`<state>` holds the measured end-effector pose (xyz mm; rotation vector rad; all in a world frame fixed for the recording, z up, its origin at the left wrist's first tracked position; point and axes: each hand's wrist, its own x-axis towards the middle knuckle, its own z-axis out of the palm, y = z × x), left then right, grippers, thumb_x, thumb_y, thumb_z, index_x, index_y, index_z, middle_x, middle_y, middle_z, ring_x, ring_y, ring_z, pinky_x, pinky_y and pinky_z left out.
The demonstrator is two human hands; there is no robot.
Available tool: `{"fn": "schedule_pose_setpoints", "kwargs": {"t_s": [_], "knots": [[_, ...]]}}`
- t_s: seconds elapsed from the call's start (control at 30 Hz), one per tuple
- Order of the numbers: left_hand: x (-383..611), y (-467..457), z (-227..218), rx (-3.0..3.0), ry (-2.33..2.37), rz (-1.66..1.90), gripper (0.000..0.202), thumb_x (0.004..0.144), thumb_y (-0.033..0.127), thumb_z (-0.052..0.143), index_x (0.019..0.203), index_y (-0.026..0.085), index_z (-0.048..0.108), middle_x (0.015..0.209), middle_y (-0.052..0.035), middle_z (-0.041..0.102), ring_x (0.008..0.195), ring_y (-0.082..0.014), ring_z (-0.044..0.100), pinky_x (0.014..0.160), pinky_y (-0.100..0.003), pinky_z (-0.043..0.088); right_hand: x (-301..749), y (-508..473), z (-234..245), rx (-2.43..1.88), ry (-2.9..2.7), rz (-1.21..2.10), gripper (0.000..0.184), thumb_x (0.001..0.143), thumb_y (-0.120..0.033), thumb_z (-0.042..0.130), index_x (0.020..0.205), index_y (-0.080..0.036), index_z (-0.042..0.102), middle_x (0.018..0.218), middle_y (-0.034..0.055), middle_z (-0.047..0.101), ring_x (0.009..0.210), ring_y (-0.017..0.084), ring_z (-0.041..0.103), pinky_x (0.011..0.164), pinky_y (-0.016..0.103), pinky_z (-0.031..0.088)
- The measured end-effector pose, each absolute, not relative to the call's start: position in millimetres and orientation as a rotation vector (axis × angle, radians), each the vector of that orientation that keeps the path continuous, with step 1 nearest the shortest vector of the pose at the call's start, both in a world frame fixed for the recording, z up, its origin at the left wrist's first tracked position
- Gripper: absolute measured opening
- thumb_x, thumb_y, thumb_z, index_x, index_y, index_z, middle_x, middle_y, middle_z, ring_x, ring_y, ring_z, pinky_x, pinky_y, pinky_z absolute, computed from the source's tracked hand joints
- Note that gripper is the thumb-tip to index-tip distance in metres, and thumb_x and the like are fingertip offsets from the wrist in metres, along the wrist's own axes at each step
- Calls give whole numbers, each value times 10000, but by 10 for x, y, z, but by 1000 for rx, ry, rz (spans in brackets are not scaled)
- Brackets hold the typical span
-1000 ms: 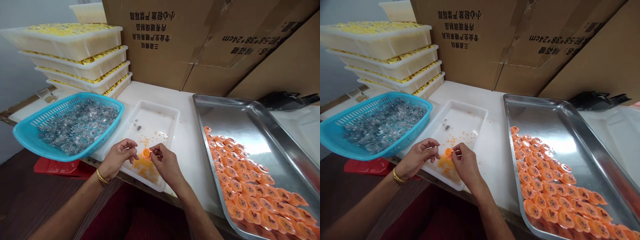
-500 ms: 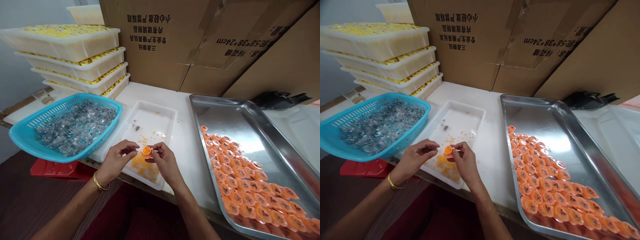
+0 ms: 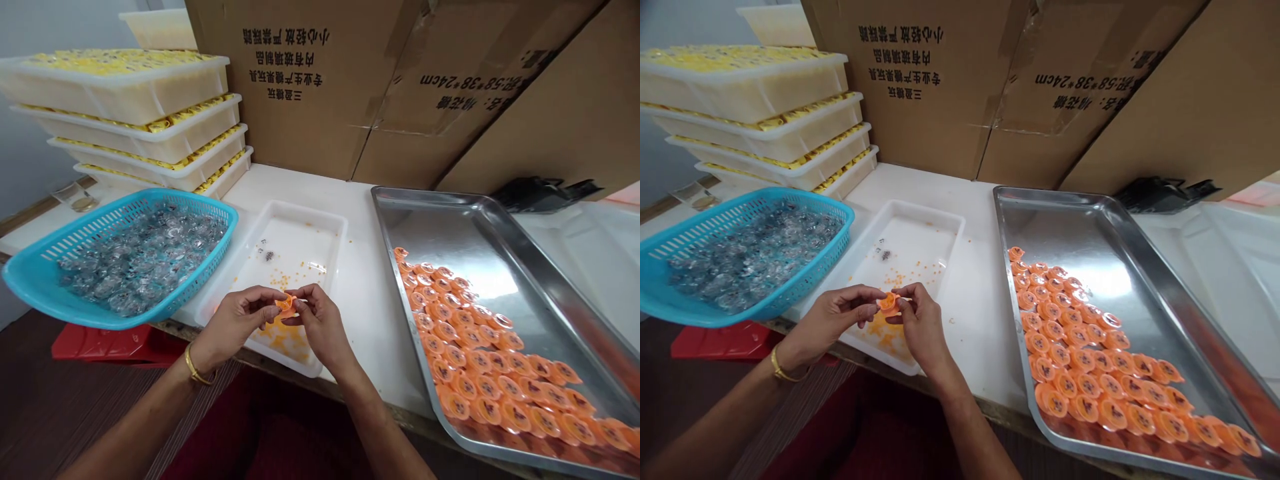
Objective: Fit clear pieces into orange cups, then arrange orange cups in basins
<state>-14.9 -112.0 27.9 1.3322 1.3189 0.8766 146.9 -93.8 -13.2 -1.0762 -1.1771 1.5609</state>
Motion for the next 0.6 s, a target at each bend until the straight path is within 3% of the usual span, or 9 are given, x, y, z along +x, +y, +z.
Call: {"fn": "schedule_pose_setpoints", "kwargs": {"t_s": [0.2,0.4,0.6], "knots": [[-42,-1046,201,1645,1497,926,211,812,323,587,958,245,718,756,-28,587,709,-146,553,636,-252,434,1456,-973,-167,-1097,-1256,1495,106,846,-306,522,887,-208,533,818,-5,620,743,142,646,694,342,621],[-99,-981,194,1529,1524,860,233,778,342,616,934,193,703,736,-17,591,584,-112,547,548,-229,457,1466,-976,-181,-1088,-1293,1482,95,856,-287,510,879,-205,551,954,12,646,784,141,651,717,339,612],[-109,-905,301,1474,1495,778,214,727,354,640,806,174,726,748,-33,611,522,-99,546,494,-219,481,1471,-975,-141,-1107,-1248,1484,75,838,-269,535,834,-199,562,821,-1,667,760,149,660,718,333,598]]}}
